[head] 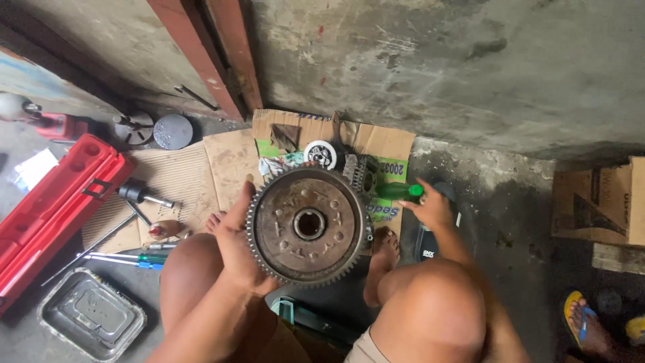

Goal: Cleaning a motorcycle flywheel using a cloth and cleaning fluid to remove grease and debris.

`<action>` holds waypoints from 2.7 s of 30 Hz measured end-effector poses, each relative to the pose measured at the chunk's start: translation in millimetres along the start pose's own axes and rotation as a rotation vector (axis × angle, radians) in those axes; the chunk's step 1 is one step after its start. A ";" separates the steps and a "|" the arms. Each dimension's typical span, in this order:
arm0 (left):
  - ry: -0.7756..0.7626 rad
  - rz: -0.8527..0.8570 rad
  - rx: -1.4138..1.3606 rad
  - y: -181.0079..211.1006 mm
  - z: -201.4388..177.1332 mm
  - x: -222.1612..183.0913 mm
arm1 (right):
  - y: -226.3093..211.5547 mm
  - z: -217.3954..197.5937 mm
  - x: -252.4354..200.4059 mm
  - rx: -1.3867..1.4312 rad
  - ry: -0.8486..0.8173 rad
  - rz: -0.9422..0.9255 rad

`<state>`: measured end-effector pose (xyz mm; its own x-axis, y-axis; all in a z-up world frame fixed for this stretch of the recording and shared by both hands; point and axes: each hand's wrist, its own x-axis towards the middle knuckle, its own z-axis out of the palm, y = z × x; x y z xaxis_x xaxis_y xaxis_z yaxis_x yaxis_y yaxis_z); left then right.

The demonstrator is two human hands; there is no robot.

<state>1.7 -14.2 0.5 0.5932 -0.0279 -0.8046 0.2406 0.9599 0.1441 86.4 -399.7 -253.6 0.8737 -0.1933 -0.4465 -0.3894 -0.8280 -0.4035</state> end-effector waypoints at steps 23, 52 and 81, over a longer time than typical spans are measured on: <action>-0.537 -0.189 0.042 -2.5 -37.7 13.3 | -335.8 -150.5 -129.9 0.173 -0.727 -1.104; -0.591 -0.015 -0.072 -4.1 -29.8 23.6 | -333.6 -112.2 -267.9 0.099 0.215 -1.255; -0.617 -0.035 -0.094 -6.3 -34.4 22.6 | -329.3 -116.2 -232.1 0.201 0.212 -1.210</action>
<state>-12.8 -11.3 -38.5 0.9275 -0.1888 -0.3226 0.2157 0.9752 0.0496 45.8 -143.3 75.7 0.7251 0.5402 0.4270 0.6763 -0.4419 -0.5894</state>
